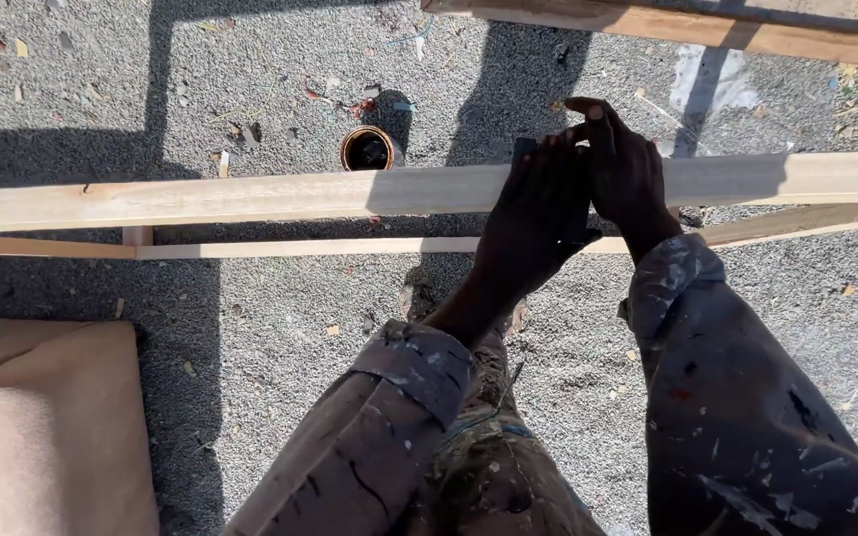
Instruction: The person sands the surfaces and corners of a wooden frame by hand using sandpaper.
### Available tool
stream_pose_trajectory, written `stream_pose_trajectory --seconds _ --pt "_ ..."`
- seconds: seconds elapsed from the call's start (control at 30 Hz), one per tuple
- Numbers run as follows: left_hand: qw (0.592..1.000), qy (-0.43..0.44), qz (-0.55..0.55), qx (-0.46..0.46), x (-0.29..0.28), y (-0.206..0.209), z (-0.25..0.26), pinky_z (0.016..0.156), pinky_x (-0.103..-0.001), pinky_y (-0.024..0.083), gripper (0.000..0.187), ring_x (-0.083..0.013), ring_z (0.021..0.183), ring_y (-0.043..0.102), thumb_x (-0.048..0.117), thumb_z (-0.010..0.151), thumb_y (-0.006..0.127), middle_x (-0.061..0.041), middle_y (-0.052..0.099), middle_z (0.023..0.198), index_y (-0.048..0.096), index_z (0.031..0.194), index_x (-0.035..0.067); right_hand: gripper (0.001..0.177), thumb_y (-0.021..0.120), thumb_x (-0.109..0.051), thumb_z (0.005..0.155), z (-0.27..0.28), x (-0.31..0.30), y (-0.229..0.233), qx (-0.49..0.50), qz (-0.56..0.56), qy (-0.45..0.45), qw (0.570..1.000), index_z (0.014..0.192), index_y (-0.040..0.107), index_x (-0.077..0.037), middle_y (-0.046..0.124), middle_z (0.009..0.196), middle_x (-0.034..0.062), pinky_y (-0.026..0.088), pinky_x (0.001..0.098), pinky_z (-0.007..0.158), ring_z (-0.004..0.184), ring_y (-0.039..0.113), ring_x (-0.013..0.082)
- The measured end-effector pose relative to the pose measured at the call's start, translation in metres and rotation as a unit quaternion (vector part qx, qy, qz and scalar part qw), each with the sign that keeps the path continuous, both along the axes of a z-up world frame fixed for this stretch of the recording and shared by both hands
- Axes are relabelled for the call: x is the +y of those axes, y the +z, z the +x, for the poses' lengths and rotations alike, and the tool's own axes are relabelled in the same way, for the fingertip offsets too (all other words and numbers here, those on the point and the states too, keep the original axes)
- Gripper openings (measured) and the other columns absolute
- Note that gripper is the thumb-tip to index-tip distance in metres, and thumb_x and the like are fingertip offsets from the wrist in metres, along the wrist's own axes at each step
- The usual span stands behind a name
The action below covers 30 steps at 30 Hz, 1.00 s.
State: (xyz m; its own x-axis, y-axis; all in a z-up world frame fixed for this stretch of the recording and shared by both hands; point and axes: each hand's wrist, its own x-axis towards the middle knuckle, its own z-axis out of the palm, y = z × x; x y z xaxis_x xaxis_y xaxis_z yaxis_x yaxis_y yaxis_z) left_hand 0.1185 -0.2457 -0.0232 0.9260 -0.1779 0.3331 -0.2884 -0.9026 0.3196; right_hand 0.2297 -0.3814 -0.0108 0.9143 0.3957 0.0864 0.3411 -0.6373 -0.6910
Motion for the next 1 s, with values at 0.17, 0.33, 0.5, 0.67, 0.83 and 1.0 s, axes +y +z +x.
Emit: stream_pose_trajectory --seconds 0.17,0.33,0.5,0.67,0.83,1.0 --pt "0.955 0.007 0.291 -0.049 0.116 0.048 -0.051 0.123 -0.053 0.037 0.064 -0.0432 0.141 0.05 0.03 0.101 0.076 -0.032 0.053 0.148 0.051 0.146 -0.007 0.024 0.057 -0.016 0.109 0.032 -0.126 -0.026 -0.113 -0.055 -0.014 0.992 0.114 0.081 -0.013 0.08 0.11 0.0076 0.053 0.0427 0.069 0.081 0.073 0.0273" --pt "0.962 0.195 0.176 0.078 0.166 0.028 -0.07 0.124 -0.058 0.025 0.09 -0.0495 0.151 0.032 0.041 0.097 0.065 -0.035 0.033 0.163 0.028 0.161 -0.011 0.035 0.057 -0.042 0.111 0.049 -0.193 -0.067 -0.207 -0.279 -0.173 0.921 0.107 0.074 -0.011 0.065 0.128 0.0243 0.032 0.0561 0.104 0.121 0.048 0.044" --pt "0.988 0.004 0.154 0.023 0.008 0.023 0.001 0.125 -0.063 0.026 0.097 -0.0487 0.152 0.028 0.025 0.082 0.082 -0.036 0.036 0.16 0.033 0.159 -0.009 0.033 0.056 -0.031 0.103 0.044 -0.172 -0.056 -0.241 -0.225 -0.179 0.927 0.1 0.068 -0.001 0.066 0.105 0.0175 0.04 0.0503 0.092 0.092 0.057 0.0359" --pt "0.983 -0.132 0.123 0.038 -0.112 0.013 0.05 0.13 -0.058 0.023 0.082 -0.0472 0.155 0.024 0.021 0.094 0.068 -0.031 0.024 0.165 0.026 0.161 -0.004 0.03 0.064 -0.018 0.097 0.028 -0.187 -0.043 -0.171 -0.141 -0.069 0.973 0.125 0.067 -0.005 0.062 0.139 0.0185 0.036 0.0505 0.097 0.113 0.06 0.0368" --pt "0.968 -0.216 0.127 0.007 -0.092 0.016 0.041 0.129 -0.055 0.027 0.074 -0.0453 0.153 0.03 0.041 0.11 0.06 -0.027 0.029 0.164 0.029 0.159 -0.005 0.034 0.047 -0.023 0.111 0.02 -0.202 0.011 -0.034 0.037 -0.098 0.994 0.118 0.075 -0.005 0.074 0.126 0.0125 0.045 0.0419 0.089 0.115 0.07 0.0292" --pt "0.944 -0.237 0.214 -0.087 -0.08 0.041 0.042 0.119 -0.05 0.042 0.054 -0.0414 0.143 0.049 0.033 0.114 0.04 -0.027 0.048 0.154 0.041 0.153 -0.005 0.026 0.042 -0.017 0.114 0.048 -0.32 -0.006 -0.255 0.129 -0.318 0.904 0.113 0.06 0.001 0.063 0.111 0.0171 0.048 0.0388 0.084 0.102 0.06 0.0296"
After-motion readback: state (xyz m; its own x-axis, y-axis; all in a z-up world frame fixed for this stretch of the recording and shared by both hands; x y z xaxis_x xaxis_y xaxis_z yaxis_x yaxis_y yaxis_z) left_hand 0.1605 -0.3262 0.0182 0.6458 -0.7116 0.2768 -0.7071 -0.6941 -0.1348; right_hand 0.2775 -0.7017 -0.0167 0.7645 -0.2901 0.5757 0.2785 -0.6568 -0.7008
